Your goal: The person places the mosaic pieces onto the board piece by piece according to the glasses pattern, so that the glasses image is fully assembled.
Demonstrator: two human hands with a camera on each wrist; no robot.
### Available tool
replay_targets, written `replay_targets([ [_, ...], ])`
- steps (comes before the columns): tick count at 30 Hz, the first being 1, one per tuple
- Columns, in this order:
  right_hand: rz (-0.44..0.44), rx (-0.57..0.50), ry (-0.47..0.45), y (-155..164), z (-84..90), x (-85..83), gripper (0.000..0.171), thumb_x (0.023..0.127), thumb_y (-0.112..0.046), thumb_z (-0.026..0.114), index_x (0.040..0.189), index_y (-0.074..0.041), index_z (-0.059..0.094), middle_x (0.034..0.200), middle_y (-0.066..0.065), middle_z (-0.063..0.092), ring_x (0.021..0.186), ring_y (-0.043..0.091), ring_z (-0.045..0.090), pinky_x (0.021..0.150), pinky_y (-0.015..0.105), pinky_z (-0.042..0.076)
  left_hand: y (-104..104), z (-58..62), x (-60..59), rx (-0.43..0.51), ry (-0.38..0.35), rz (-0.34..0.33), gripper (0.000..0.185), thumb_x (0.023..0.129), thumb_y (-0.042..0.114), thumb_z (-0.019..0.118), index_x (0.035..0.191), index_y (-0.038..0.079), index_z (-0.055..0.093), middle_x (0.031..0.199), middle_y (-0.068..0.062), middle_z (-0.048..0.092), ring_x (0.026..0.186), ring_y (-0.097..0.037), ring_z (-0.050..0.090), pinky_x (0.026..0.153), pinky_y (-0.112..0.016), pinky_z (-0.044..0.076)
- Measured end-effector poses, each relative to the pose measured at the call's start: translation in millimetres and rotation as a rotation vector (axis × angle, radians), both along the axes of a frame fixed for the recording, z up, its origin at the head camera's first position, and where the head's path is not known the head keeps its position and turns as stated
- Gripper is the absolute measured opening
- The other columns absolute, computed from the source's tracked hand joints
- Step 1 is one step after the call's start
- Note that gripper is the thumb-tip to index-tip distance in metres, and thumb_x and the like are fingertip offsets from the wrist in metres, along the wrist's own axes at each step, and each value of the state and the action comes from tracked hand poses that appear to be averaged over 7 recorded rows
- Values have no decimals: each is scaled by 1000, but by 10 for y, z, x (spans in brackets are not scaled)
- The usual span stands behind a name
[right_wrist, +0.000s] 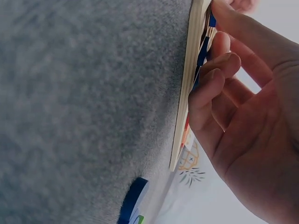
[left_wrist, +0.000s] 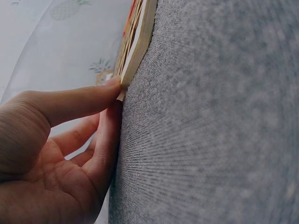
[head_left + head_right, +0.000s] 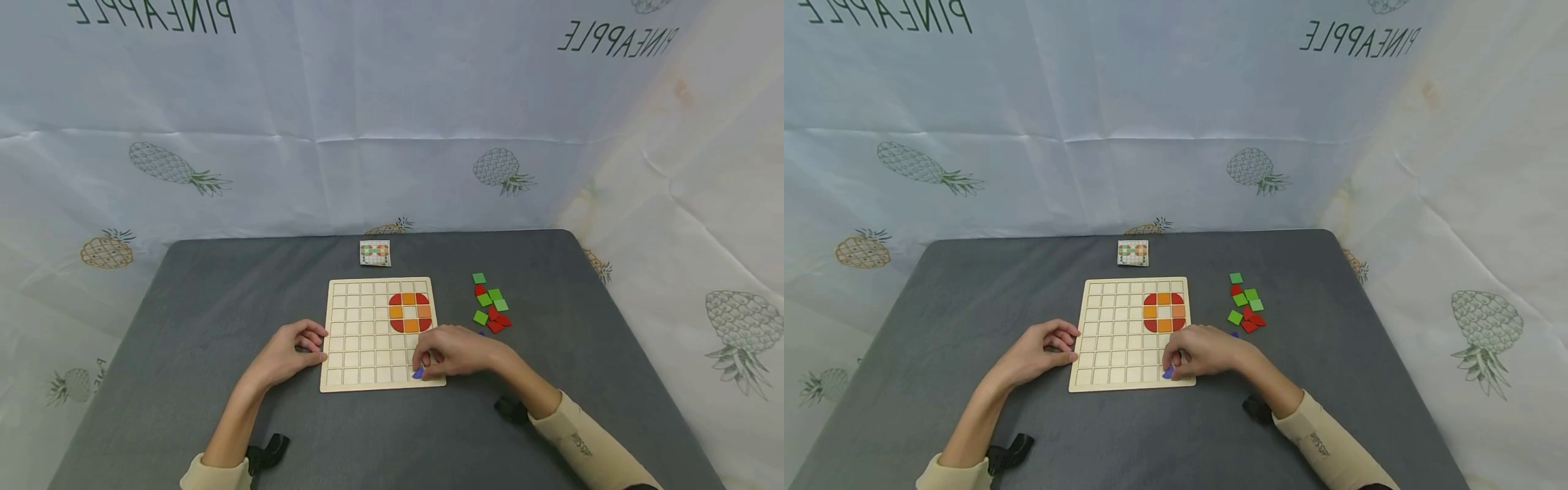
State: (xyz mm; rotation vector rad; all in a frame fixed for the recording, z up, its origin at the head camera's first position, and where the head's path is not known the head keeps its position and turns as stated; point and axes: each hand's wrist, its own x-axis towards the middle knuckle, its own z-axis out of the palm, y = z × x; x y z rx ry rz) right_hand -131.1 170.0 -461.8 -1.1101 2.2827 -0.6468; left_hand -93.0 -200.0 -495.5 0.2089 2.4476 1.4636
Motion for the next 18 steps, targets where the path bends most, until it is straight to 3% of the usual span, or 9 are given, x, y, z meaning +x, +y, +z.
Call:
replay_targets([
  [18, 19, -38, 16, 5, -22, -5, 8, 97, -25, 85, 104, -26, 82, 89, -15, 67, 70, -7, 52, 65, 15, 45, 0, 23, 17, 7, 3, -7, 40, 91, 9, 87, 125, -1, 69, 110, -14, 69, 92, -16, 65, 79, -25, 54],
])
